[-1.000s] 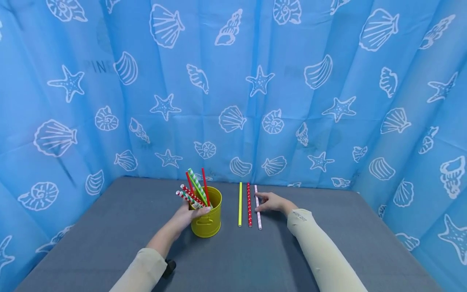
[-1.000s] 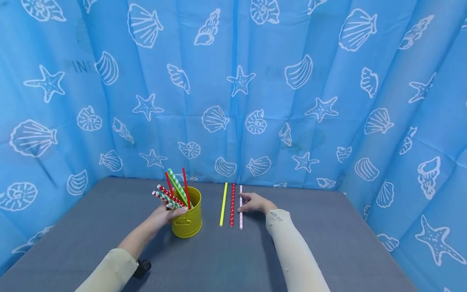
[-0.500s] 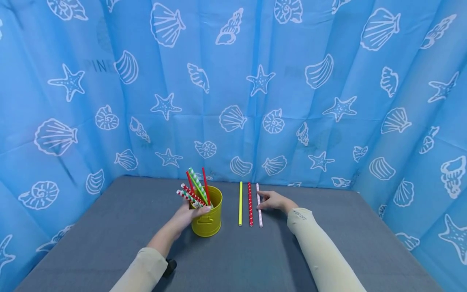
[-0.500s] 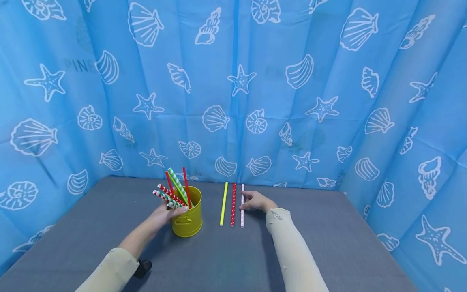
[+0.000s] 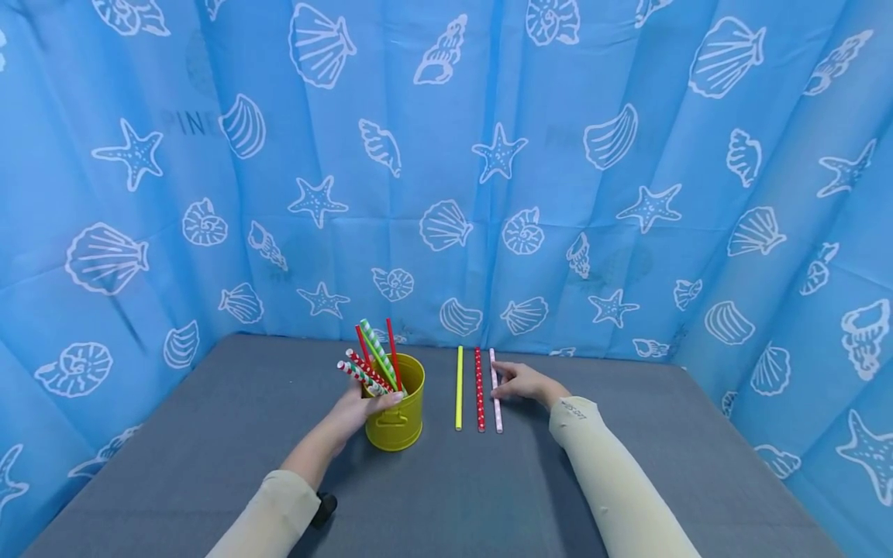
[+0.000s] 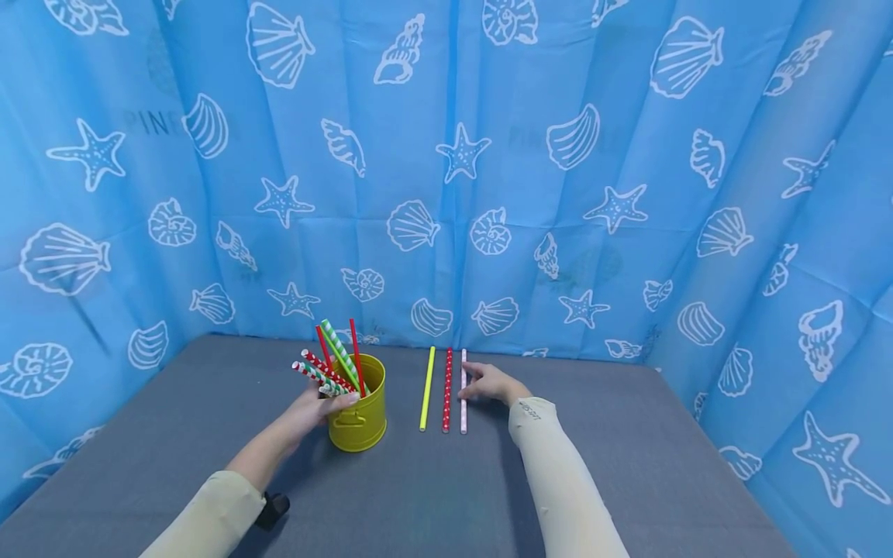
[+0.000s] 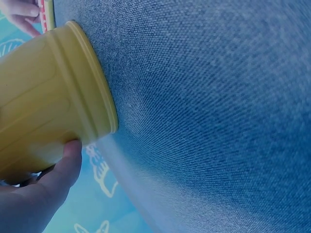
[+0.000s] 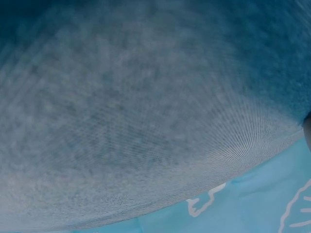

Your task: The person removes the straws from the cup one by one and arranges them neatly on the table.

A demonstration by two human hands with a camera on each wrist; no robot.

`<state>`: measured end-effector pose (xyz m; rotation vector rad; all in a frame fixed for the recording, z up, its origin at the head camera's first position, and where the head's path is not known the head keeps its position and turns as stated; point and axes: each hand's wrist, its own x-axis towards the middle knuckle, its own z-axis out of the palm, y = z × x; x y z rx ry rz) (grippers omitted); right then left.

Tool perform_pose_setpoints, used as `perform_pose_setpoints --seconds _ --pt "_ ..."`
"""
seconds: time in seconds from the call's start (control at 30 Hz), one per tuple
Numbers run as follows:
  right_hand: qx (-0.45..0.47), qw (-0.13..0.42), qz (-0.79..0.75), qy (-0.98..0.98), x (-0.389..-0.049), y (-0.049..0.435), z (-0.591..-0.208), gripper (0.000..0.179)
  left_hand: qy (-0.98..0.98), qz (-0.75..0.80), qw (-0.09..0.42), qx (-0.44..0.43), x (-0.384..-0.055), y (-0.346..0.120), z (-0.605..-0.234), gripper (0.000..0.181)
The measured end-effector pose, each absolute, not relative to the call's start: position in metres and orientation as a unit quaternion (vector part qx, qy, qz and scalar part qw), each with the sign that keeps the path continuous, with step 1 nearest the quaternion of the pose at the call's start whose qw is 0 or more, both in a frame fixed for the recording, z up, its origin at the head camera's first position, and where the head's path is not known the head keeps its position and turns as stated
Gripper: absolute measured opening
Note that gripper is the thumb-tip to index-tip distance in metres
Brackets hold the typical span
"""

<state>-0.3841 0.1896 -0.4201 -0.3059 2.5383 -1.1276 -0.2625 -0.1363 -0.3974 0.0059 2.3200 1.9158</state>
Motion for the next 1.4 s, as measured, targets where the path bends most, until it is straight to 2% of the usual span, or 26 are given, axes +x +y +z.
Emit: perform_pose_setpoints --seconds 0.3,0.53,0.7,0.9,1.4 --pt "-0.089 0.160 -0.406 0.895 -0.382 0.190 -0.422 0.077 0.770 0.635 0.061 0.003 -0.264 -0.136 -0.399 0.087" --pt "-0.075 0.151 -0.443 0.881 -0.374 0.190 -0.414 0.068 0.767 0.638 0.063 0.003 -0.263 -0.133 -0.401 0.090" --pt "-0.119 0.099 -0.455 0.877 -0.365 0.181 -0.404 0.058 0.770 0.635 0.062 0.001 -0.261 -0.134 -0.399 0.089" --pt "-0.167 0.060 -0.503 0.846 -0.352 0.157 -0.382 0.050 0.767 0.639 0.063 0.002 -0.260 -0.134 -0.396 0.091" --pt "-0.219 0.057 -0.552 0.803 -0.337 0.083 -0.352 0.042 0.774 0.630 0.055 -0.016 -0.260 -0.135 -0.395 0.091"
